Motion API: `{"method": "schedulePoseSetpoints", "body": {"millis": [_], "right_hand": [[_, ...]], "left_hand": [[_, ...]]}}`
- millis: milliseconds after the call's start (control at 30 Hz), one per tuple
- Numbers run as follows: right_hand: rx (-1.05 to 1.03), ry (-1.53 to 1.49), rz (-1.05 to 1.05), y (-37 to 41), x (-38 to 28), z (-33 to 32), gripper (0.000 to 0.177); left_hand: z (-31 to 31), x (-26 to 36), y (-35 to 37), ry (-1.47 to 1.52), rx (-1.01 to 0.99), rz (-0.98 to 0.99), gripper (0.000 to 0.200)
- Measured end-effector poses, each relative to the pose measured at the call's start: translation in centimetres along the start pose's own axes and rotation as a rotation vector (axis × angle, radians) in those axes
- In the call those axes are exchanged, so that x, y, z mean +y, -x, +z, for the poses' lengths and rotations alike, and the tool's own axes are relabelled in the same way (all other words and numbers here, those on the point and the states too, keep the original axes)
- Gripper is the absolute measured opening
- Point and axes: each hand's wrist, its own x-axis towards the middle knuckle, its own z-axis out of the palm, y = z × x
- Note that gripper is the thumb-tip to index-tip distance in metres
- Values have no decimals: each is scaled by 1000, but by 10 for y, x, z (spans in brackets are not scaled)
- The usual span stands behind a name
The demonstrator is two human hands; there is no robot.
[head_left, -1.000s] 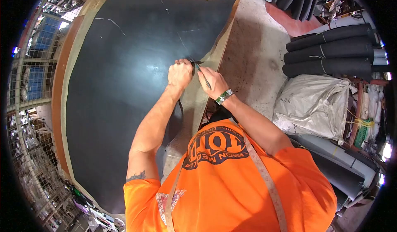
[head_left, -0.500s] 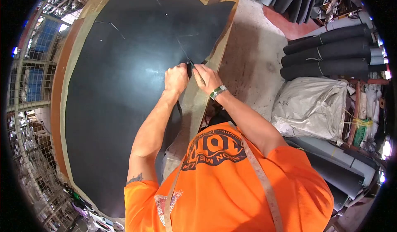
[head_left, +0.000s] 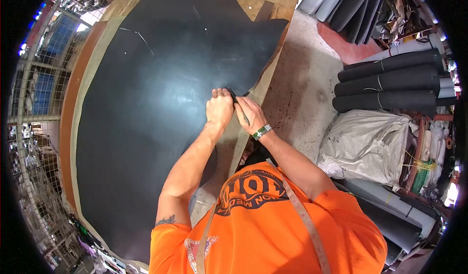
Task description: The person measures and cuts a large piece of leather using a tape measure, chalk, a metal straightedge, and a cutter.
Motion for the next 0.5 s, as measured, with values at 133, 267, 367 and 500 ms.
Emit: {"method": "schedulePoseSetpoints", "body": {"millis": [133,267,367,500], "right_hand": [[16,23,-17,-3,1,1,27],[58,56,-32,-8,-5,2,24],[55,106,-43,-11,-2,6,24],[26,157,-43,-13,-1,8,24]], "left_hand": [[-23,5,-3,64,-118,-11,31],[-16,-4,-6,17,-46,43,21],[-22,-4,-5,89,-42,43,19],[-26,-7,-4,92,-12,40,19]]}}
